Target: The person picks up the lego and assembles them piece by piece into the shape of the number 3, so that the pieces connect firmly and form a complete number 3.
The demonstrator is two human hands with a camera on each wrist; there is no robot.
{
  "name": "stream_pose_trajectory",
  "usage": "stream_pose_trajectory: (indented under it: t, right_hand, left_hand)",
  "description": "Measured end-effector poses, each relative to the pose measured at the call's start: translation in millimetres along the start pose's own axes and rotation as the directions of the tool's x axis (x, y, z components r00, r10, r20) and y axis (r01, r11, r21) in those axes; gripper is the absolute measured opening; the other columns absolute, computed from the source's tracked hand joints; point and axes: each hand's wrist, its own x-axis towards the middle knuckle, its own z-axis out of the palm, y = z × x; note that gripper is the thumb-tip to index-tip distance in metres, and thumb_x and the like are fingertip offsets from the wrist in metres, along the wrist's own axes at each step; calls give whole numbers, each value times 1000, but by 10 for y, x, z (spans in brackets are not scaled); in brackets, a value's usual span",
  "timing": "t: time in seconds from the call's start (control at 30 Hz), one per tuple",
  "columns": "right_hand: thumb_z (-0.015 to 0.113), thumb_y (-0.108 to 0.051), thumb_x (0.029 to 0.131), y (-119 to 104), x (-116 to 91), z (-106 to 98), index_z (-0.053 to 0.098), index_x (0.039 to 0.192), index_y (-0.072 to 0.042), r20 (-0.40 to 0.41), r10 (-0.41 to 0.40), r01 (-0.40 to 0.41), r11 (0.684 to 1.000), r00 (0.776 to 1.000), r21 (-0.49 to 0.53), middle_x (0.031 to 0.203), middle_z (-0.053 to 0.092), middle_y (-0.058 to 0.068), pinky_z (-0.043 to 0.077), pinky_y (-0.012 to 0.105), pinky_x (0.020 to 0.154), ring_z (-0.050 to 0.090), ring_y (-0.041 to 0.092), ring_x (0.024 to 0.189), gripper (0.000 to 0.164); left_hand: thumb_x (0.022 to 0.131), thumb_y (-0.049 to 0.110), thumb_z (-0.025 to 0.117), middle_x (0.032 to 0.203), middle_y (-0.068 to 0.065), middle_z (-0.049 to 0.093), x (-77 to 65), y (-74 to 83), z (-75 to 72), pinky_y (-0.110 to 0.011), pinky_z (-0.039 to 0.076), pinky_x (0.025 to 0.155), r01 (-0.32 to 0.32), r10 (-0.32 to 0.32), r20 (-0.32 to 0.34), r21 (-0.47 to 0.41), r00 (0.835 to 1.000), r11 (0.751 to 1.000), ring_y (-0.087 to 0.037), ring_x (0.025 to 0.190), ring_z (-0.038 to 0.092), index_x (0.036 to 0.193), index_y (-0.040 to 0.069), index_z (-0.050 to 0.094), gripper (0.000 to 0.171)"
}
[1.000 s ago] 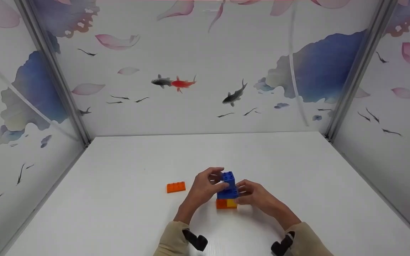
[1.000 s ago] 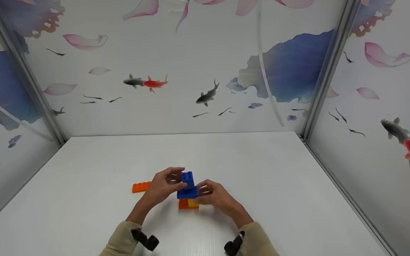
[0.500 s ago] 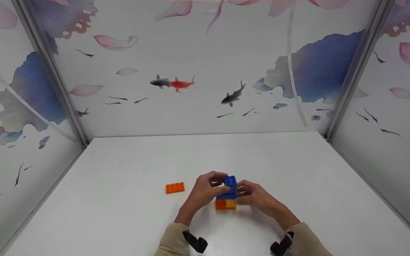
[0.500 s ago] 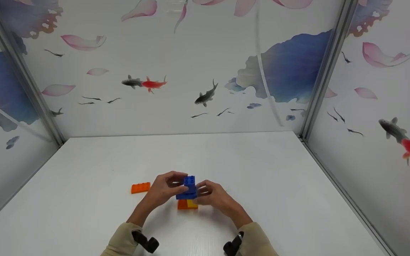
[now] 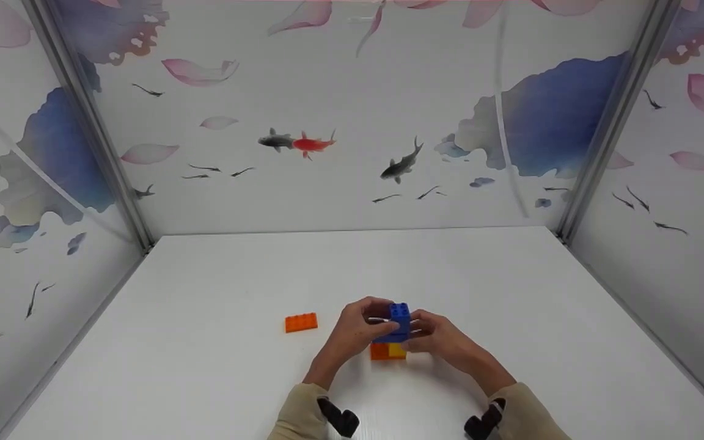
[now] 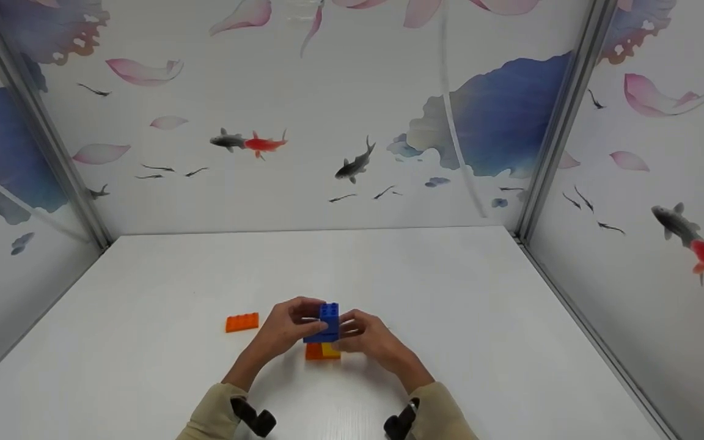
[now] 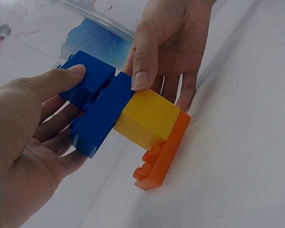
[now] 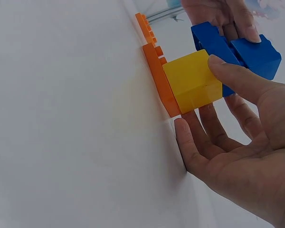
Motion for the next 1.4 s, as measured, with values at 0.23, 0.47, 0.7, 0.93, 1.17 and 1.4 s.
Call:
stream_pose_trajectory:
  t: [0.23,0.47,0.7,0.93,1.17,1.4]
  right_hand:
    - [74,-24,91,-5,4,3,59,124,-12,2,-11,11,1000,1000,6,129,64,11,54,41,102,63,25,120,38]
    - [74,-25,91,18,-6,-3,59,126,-12,10,-7,7,1000,1000,13,131,63,11,54,40,102,62,26,121,40]
    - [74,-26,91,20,-13,-2,59,126,-13,0,4,-4,1000,1000,-2,131,64,10,54,41,103,62,25,121,41]
    - [74,-24,90,6,-7,-19,59,125,-13,1,0,0,1000,1000,-5,132,63,11,54,40,102,61,26,122,39]
    - [74,-24,90,-1,-2,-23,59,124,-12,7,-28,28,1000,1000,-5,133,62,12,54,41,102,60,27,123,39]
    - [73,-23,91,2,11,-17,59,125,-11,18,-23,23,1000,1000,0,134,62,13,54,40,102,61,27,123,39]
  left_hand:
    - [90,30,75,125,-7,69,-4,-39,-21,-38,54,103,-28,28,16,6,999,1000,-21,113,67,129,15,64,43]
    - [91,32,75,125,-6,69,-23,-66,-2,-36,55,100,-52,52,24,13,998,999,-20,113,67,129,18,65,41]
    - [90,31,75,125,-4,69,-18,-108,5,-37,56,100,-34,34,22,18,999,999,-21,113,66,127,20,66,40]
    - [89,32,76,124,-5,70,23,-125,-29,-38,55,101,-39,39,24,10,999,999,-21,112,67,126,19,67,40]
    - [89,32,76,123,-4,71,31,-77,-39,-35,57,98,-72,69,36,65,997,995,-19,110,68,127,19,68,41]
    - [91,28,74,119,-6,69,2,-13,-44,-39,55,100,-95,88,50,165,995,982,-23,117,66,133,13,66,45]
